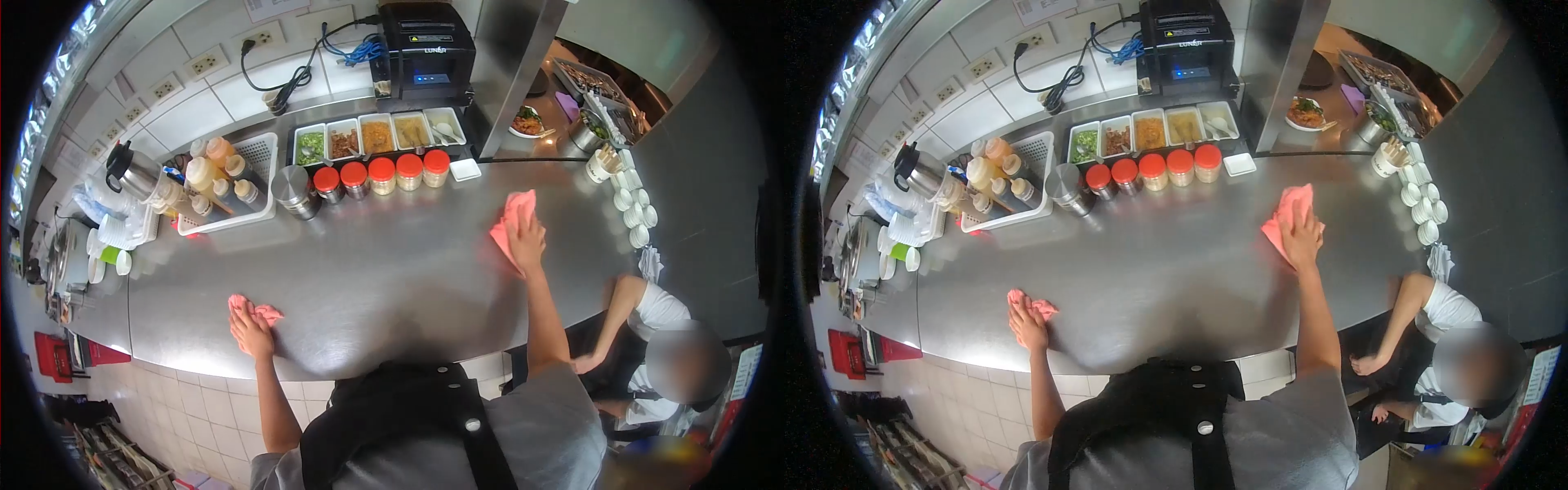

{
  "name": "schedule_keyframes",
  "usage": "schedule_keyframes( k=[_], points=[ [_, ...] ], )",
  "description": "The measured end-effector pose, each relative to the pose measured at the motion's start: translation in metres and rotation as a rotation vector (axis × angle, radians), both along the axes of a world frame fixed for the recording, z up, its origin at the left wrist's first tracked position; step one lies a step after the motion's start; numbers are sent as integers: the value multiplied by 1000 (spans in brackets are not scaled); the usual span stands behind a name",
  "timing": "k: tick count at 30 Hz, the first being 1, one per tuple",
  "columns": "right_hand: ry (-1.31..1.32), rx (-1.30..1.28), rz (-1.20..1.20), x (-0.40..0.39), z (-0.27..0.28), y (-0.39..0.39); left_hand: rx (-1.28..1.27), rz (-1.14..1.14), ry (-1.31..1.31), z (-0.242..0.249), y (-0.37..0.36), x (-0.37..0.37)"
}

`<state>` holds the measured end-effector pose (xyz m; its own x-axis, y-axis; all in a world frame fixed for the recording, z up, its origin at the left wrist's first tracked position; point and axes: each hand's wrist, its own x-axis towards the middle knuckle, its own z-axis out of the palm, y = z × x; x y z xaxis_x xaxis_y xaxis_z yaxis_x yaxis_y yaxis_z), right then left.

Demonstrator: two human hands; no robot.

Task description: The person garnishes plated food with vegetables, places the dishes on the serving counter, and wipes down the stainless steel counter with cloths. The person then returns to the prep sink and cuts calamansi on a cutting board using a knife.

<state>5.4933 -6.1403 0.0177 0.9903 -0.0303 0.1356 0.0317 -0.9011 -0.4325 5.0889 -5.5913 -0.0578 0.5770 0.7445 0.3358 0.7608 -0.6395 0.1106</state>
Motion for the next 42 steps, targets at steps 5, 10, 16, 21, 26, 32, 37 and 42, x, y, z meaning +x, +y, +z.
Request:
schedule_keyframes(
  k=[5,10,16,21,26,32,37,42],
  points=[
    [-36,-475,28,27,-60,66,-37,-58,-5,15,-15,0],
    [-321,-325,670,-84,-89,195,-175,-9,-89,37,-59,9],
    [23,145,919,-143,-3,239,-318,-226,-437,71,-112,2],
    [56,274,1142,-147,19,249,-774,-202,-793,107,-155,-4],
    [626,744,1567,-199,61,266,-1131,-350,-894,140,-165,2],
    [938,919,1317,-184,80,270,-1026,-358,-832,153,-140,-11],
    [768,868,1176,-168,76,259,-938,-342,-1105,177,-136,-18],
    [533,564,1345,-191,110,251,-998,-441,-1086,213,-144,-16]
  ],
)
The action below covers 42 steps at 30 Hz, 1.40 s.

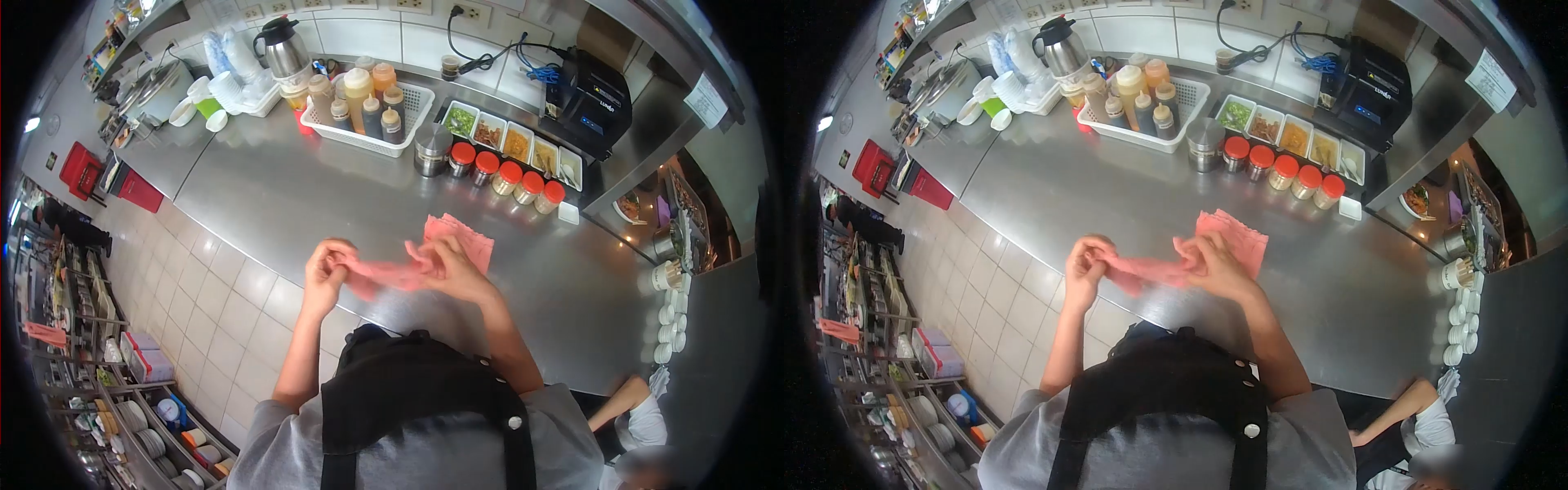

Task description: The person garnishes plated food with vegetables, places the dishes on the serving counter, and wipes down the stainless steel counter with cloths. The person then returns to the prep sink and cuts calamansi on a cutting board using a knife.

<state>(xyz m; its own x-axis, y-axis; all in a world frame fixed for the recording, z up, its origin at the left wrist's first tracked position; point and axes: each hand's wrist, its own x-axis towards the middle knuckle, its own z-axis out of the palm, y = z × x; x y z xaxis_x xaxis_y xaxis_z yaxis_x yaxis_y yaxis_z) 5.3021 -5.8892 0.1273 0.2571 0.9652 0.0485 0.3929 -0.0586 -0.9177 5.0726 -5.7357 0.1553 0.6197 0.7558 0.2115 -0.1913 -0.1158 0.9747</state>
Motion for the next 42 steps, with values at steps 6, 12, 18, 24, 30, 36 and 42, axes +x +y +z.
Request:
schedule_keyframes(
  k=[6,12,18,24,30,36,42],
  points=[
    [-293,178,357,-48,-2,39,339,-204,127,37,-15,2],
    [-246,-128,159,-67,-41,24,572,-62,206,64,3,-33],
    [9,-231,245,-11,-7,12,503,-86,608,58,30,-84],
    [-429,-158,332,13,-24,3,205,-58,357,69,28,-98],
    [-356,103,93,-7,15,20,123,-580,38,62,24,-74],
    [131,109,334,-50,73,51,273,-381,103,10,27,-9],
    [-477,229,237,-46,73,48,132,-318,108,27,27,0]
  ],
)
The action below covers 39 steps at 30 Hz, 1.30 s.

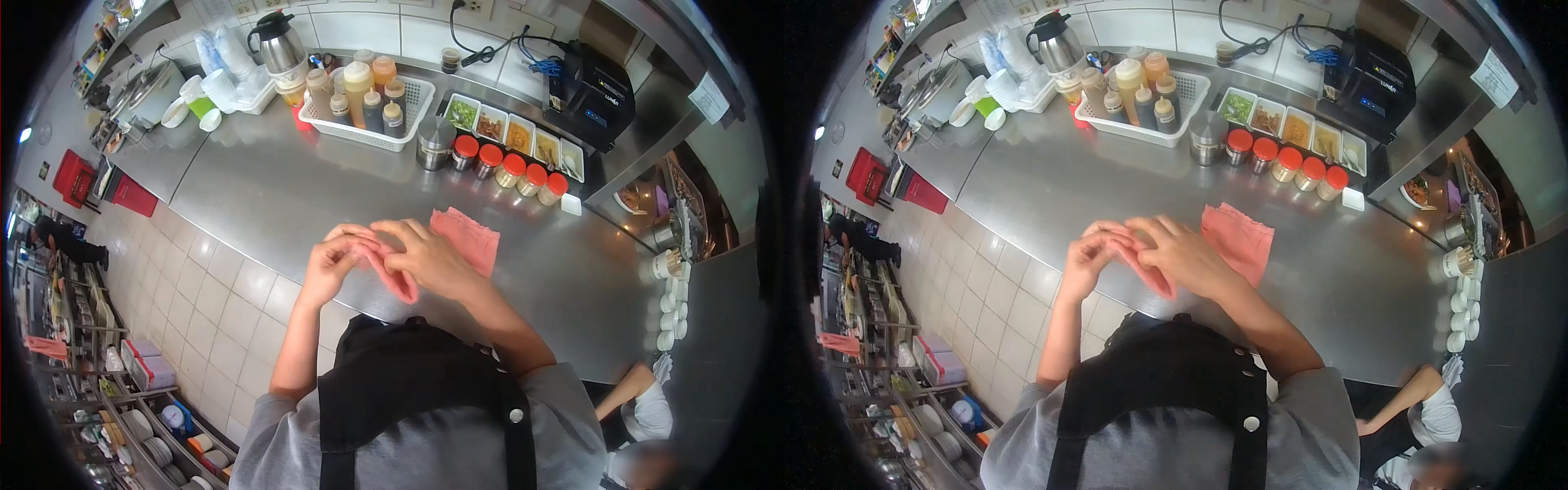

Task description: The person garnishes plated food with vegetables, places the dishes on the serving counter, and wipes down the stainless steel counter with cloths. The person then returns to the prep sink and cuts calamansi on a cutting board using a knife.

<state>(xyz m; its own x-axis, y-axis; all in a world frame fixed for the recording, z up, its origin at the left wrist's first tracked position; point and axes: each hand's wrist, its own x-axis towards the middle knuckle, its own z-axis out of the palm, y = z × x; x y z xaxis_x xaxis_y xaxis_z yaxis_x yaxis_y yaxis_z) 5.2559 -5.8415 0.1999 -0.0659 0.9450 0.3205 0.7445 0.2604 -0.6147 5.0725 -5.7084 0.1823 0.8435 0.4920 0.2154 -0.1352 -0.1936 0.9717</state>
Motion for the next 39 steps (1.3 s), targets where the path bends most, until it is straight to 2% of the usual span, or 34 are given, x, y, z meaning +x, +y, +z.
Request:
schedule_keyframes(
  k=[1,2,4,5,6,8,10,12,14,15,16,18,20,22,25,27,31,33,37,39],
  points=[
    [-242,86,-21,5,-8,0,-68,65,4,-2,2,-2],
    [-242,87,-22,9,-22,0,-135,128,9,-4,5,-4],
    [-333,41,-113,15,-50,-6,-78,174,-33,-5,12,-12],
    [-332,39,-114,18,-52,-11,38,218,-34,2,14,-17],
    [-262,3,-82,20,-54,-17,154,262,-33,6,16,-23],
    [-192,-32,-51,24,-49,-24,147,277,-42,1,25,-39],
    [242,-159,64,26,-33,-29,80,272,67,-8,28,-54],
    [270,-196,11,29,-46,-25,-1,241,52,-17,24,-51],
    [301,-234,-41,29,-46,-20,64,279,172,-28,22,-42],
    [301,-253,-146,28,-38,-16,252,275,223,-29,27,-36],
    [301,-273,-251,27,-33,-12,254,274,224,-28,32,-31],
    [303,-193,-283,28,-32,-6,519,363,194,-9,33,-18],
    [212,107,-273,30,-24,0,519,382,144,-2,39,-14],
    [157,123,-262,30,-33,2,522,398,92,-4,42,-15],
    [64,82,-222,22,-78,2,433,377,204,-43,44,-25],
    [18,-70,-125,12,-115,-6,780,394,438,-85,46,-36],
    [174,-91,-119,17,-151,-25,740,423,506,-124,29,-16],
    [-4,-117,-306,30,-159,-27,676,211,480,-133,25,10],
    [-159,-86,-431,54,-171,-31,805,170,394,-190,12,62],
    [-388,-93,-590,63,-183,-37,1098,158,605,-209,14,70]
  ],
)
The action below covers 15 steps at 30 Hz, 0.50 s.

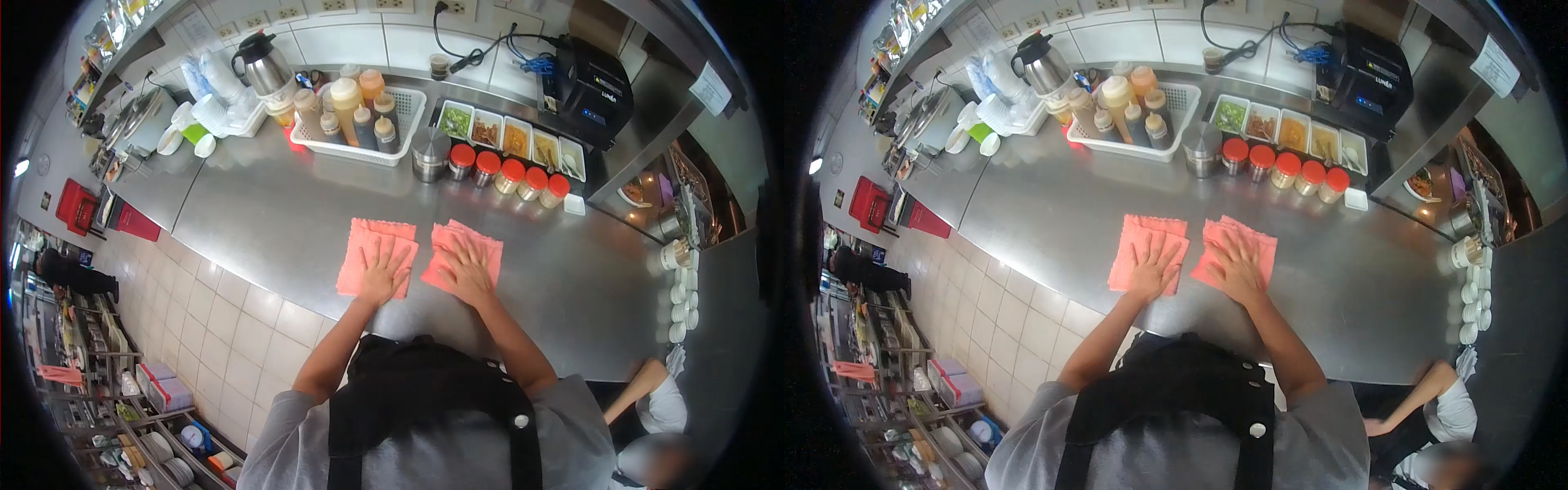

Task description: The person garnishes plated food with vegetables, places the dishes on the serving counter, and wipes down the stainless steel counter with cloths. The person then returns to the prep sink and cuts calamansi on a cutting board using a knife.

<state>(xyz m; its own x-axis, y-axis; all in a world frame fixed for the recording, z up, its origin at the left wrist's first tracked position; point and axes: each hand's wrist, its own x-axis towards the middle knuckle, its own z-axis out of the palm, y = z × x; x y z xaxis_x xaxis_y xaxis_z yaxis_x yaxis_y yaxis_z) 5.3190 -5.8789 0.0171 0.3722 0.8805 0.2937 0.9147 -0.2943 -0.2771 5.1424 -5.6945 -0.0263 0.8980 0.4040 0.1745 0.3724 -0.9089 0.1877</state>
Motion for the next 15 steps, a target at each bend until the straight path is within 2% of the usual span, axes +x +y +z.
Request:
schedule_keyframes(
  k=[4,7,9,13,15],
  points=[
    [46,-52,-67,6,-18,-7,-10,18,24,-10,44,11],
    [12,-69,-88,9,-14,-4,-5,105,33,-13,99,22],
    [59,-75,-75,15,-16,-6,-68,244,107,-11,126,21],
    [38,-45,-103,51,-26,-27,-89,364,133,-4,151,-19],
    [-28,-50,-263,65,-27,-41,-87,443,105,-5,146,-54]
  ],
)
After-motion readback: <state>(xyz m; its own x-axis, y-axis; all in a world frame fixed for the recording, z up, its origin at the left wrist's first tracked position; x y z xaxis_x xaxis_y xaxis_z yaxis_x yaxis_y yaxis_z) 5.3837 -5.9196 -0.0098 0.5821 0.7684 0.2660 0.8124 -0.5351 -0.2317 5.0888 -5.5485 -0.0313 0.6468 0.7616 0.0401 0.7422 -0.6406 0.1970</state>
